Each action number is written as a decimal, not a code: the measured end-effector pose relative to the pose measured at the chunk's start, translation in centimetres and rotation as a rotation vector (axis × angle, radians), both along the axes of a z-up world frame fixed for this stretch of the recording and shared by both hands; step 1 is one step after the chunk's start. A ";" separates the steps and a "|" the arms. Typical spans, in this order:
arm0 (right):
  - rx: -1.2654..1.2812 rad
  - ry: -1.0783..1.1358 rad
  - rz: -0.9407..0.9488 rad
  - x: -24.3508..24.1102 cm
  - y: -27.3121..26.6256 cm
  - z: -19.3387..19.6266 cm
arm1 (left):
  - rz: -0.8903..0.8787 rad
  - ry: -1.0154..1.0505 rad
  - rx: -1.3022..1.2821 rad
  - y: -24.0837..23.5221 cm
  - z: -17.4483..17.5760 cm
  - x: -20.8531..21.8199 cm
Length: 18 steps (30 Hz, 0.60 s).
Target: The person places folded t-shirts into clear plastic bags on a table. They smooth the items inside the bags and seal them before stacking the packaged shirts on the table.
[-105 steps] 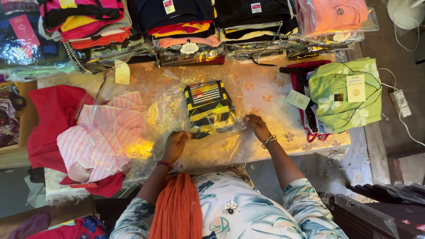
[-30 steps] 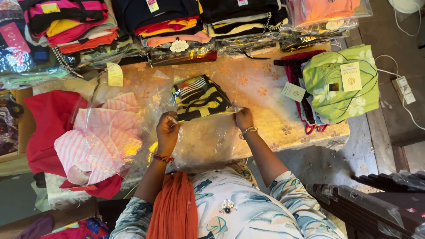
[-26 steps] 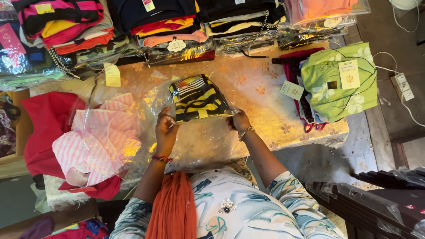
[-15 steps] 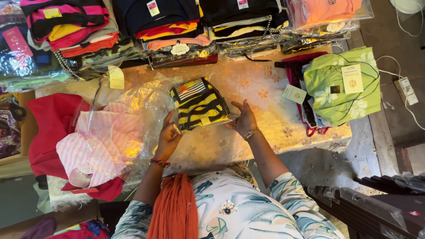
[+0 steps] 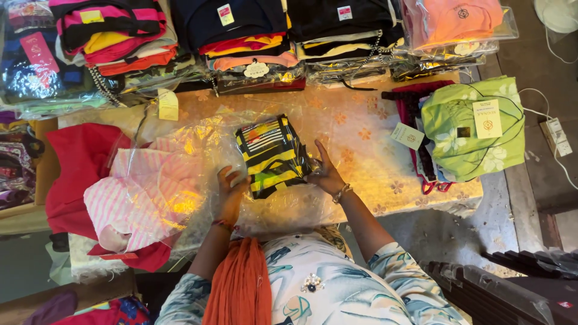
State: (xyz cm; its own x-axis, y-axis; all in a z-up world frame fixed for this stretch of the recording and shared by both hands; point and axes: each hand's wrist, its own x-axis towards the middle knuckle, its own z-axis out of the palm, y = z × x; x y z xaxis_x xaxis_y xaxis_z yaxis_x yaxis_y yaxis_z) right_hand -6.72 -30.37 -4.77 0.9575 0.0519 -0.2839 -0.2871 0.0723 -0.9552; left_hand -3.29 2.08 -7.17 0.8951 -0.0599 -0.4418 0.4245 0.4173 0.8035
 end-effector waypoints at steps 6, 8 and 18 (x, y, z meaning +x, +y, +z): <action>0.067 0.136 -0.038 1.2 -0.5 -2.1 | -0.190 -0.185 0.186 0.4 -2.5 0.6; 0.128 0.193 -0.166 1.9 -0.4 -2.7 | -0.200 -0.248 0.275 -0.1 -1.8 0.6; -0.736 -0.196 -0.222 -0.4 0.8 1.3 | -0.170 -0.660 1.156 -3.1 8.5 -0.7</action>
